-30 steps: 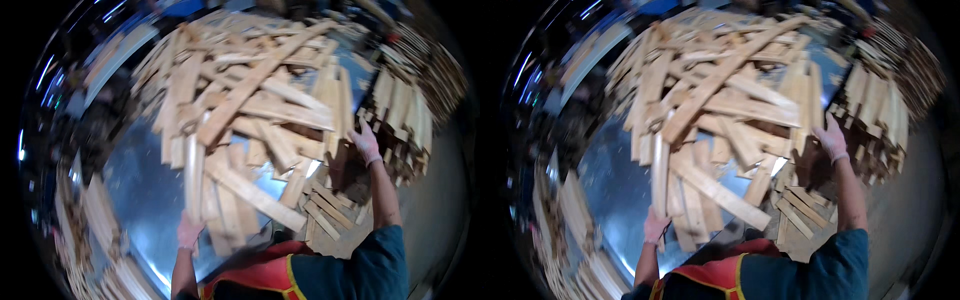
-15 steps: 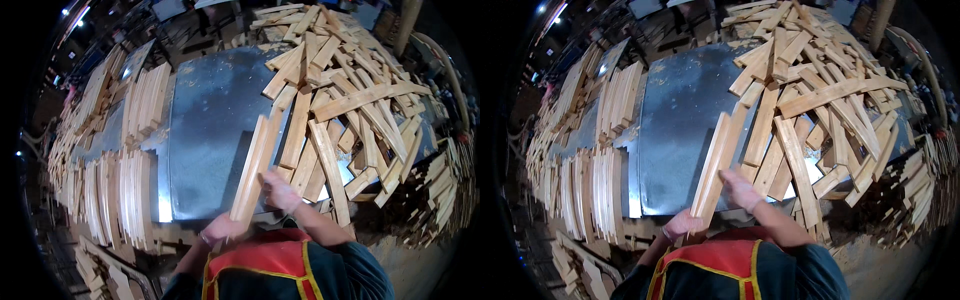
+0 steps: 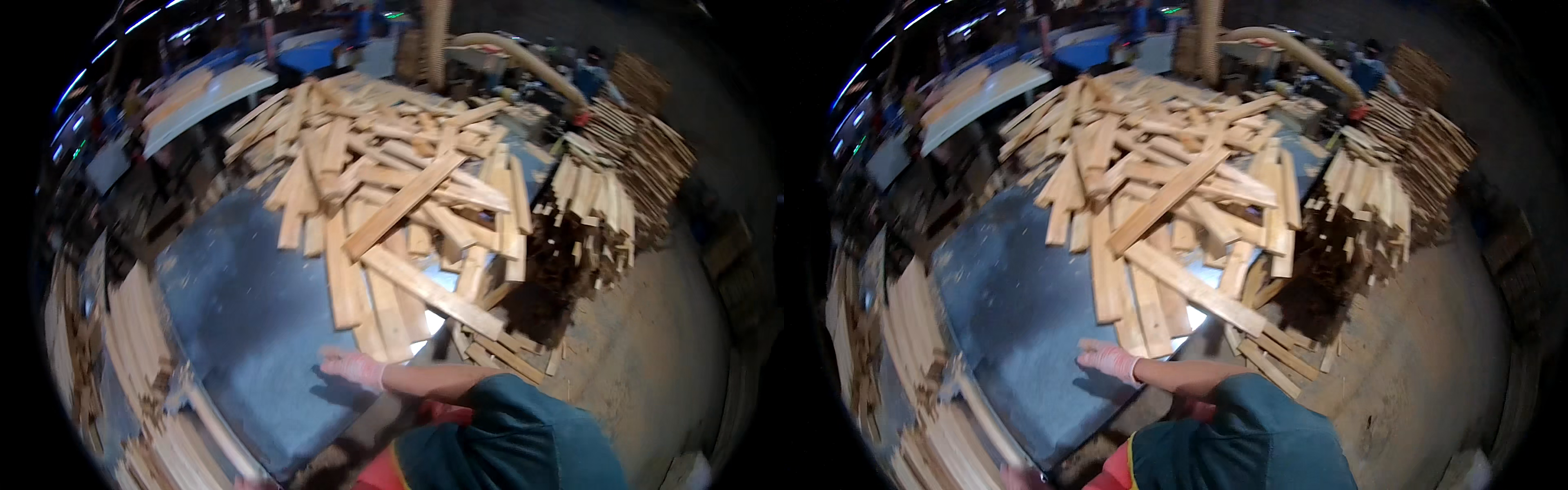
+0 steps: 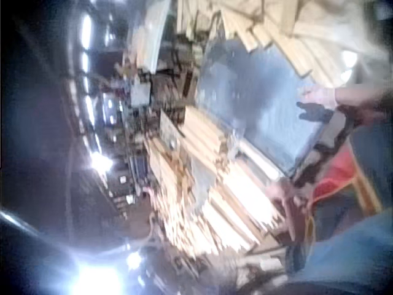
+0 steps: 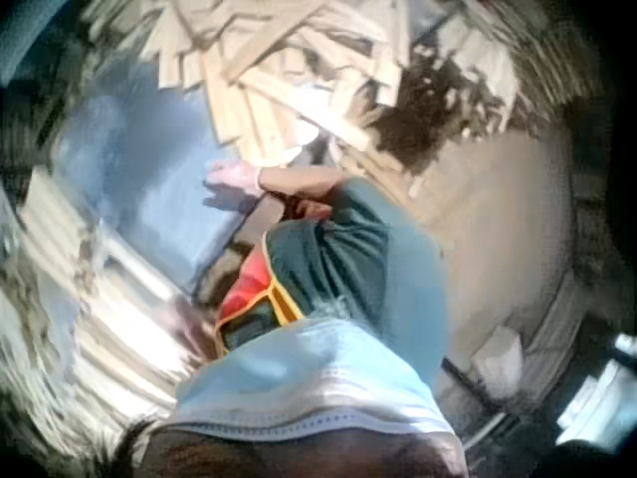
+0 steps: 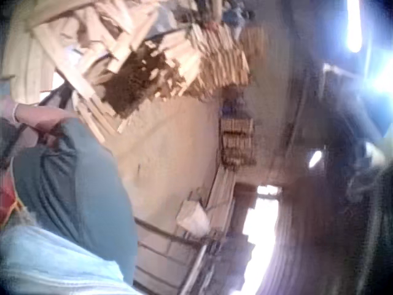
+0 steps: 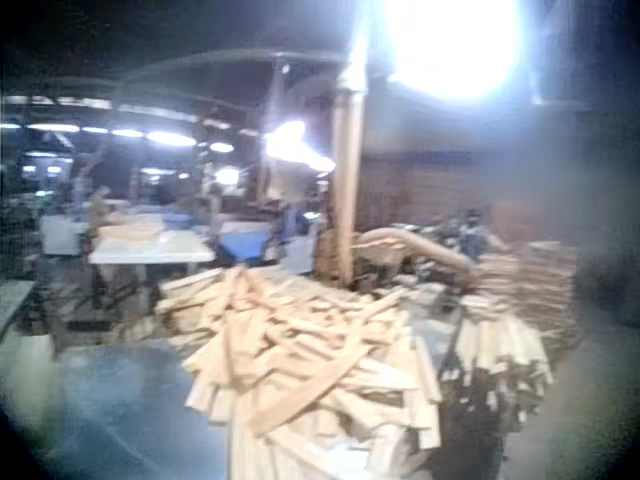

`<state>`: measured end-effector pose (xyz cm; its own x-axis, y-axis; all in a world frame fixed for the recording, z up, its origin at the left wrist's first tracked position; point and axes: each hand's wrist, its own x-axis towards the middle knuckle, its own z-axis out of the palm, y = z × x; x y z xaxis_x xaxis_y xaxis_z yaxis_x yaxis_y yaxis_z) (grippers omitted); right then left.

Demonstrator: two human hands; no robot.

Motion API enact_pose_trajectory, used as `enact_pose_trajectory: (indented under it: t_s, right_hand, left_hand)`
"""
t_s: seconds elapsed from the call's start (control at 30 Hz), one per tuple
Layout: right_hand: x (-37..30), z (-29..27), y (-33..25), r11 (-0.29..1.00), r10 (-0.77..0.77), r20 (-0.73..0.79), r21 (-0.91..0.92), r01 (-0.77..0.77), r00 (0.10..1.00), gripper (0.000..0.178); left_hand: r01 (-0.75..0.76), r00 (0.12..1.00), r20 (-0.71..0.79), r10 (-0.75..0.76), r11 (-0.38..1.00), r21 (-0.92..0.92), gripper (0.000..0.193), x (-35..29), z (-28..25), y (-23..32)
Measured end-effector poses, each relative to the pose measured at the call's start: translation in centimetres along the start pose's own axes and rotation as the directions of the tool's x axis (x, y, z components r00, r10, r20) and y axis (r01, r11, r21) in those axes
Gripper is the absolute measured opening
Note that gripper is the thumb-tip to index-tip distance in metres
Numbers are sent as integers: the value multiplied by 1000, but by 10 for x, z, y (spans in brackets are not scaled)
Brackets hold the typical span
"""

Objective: The person gathers scattered wooden planks from a metal table and arranges them into neat stacks. They repeatedly pick up handfuls of wood, align the pieces, and place them into organized piles on the work surface.

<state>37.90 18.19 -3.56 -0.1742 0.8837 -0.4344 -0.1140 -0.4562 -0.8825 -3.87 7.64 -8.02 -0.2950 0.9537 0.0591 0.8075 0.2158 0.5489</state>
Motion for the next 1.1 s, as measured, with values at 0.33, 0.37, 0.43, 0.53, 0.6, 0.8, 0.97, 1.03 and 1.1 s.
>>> enact_pose_trajectory:
  t_s: [0.33,0.37,0.43,0.53,0.6,0.8,0.97,1.03,1.1]
  right_hand:
    - [-23,-279,-6,339,-445,-568,-823,-456,693,82]
    - [-28,-286,-7,354,-295,-575,-808,-472,763,91]
    - [-32,-295,-11,396,-76,-569,-771,-499,819,101]
    - [-12,-265,-33,527,-6,-493,-741,-416,870,88]
    - [-11,-257,-14,763,-25,-417,-595,-253,908,81]
    - [15,-199,-80,953,-10,-115,-302,-25,993,64]
    - [52,-159,-129,587,-245,114,-773,241,963,74]
    - [59,-207,-153,245,-439,152,-928,281,886,77]
    - [62,-271,-144,-98,-495,108,-993,68,862,79]
  left_hand:
    - [-12,1000,4,13,787,617,52,53,-17,-27]
    - [-108,994,65,86,829,549,54,61,3,-15]
    - [-495,826,-1,564,725,479,76,64,39,80]
    - [-655,748,97,657,705,273,88,71,130,101]
    - [-376,829,323,456,883,-281,76,50,169,161]
    - [771,360,897,257,459,-441,40,35,202,352]
    - [808,579,768,274,-67,-585,35,58,236,338]
    - [744,667,745,2,37,-667,32,89,206,348]
    - [667,745,651,-144,144,-731,28,114,175,318]
